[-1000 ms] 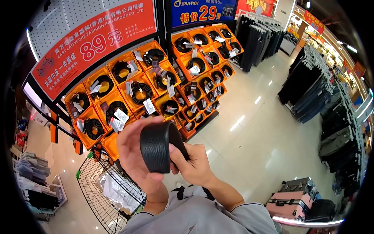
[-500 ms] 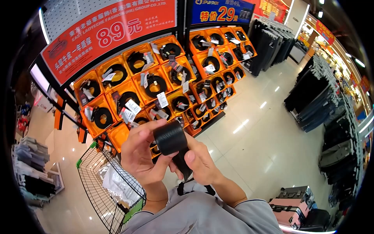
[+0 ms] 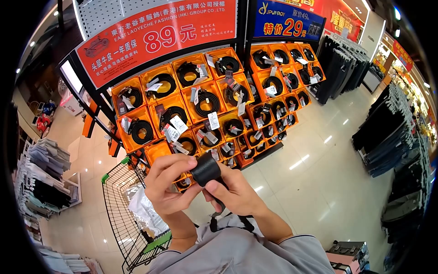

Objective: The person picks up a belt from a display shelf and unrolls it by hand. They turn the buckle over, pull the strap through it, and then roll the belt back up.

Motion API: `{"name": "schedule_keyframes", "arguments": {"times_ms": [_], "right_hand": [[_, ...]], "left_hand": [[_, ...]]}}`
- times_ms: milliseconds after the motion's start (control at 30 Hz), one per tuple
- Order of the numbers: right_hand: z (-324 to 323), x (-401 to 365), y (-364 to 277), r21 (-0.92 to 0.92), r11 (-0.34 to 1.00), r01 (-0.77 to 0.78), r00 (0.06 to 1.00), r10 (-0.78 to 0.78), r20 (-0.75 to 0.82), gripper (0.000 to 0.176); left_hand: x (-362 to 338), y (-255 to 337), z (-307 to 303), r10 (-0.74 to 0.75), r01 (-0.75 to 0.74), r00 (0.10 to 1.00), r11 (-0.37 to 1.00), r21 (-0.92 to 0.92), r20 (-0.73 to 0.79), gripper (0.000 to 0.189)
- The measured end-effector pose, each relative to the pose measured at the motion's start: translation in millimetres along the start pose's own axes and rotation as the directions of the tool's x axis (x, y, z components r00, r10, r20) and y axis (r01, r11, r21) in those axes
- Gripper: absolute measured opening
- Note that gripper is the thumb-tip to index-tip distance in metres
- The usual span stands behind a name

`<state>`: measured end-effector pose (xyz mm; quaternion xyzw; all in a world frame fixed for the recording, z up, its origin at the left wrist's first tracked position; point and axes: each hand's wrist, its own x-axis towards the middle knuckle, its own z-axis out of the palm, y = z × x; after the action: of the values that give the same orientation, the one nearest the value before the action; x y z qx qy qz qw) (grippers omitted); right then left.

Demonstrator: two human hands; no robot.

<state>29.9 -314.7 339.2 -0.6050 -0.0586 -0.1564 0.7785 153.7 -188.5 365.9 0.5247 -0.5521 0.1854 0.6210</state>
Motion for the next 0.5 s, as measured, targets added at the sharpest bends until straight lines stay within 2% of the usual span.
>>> {"name": "schedule_keyframes", "arguments": {"times_ms": [67,133,233,400,500], "right_hand": [[-4,0,0,-0.083,0.992,-0.094,0.995,0.095,0.007,0.031],[-4,-2,0,-0.061,0.994,-0.096,0.995,0.094,-0.030,0.027],[-10,-9,2,-0.073,0.996,-0.057,0.996,0.052,-0.070,0.028],[-21,-19,6,-0.124,0.988,0.095,0.992,-0.104,-0.066,0.035],[-31,-22,8,-0.138,0.986,0.093,0.994,-0.101,-0.052,0.038]], "left_hand": [[4,-2,-1,-0.020,0.020,1.000,1.000,0.009,0.020,0.048],[5,-4,4,-0.036,0.035,0.998,0.999,0.012,0.049,0.048],[2,-13,16,0.063,-0.062,0.998,0.995,0.072,0.000,0.045],[0,-18,37,0.099,-0.098,0.995,0.995,0.024,-0.025,0.044],[7,-17,42,0.165,-0.163,0.986,0.984,0.069,-0.029,0.045]]}}
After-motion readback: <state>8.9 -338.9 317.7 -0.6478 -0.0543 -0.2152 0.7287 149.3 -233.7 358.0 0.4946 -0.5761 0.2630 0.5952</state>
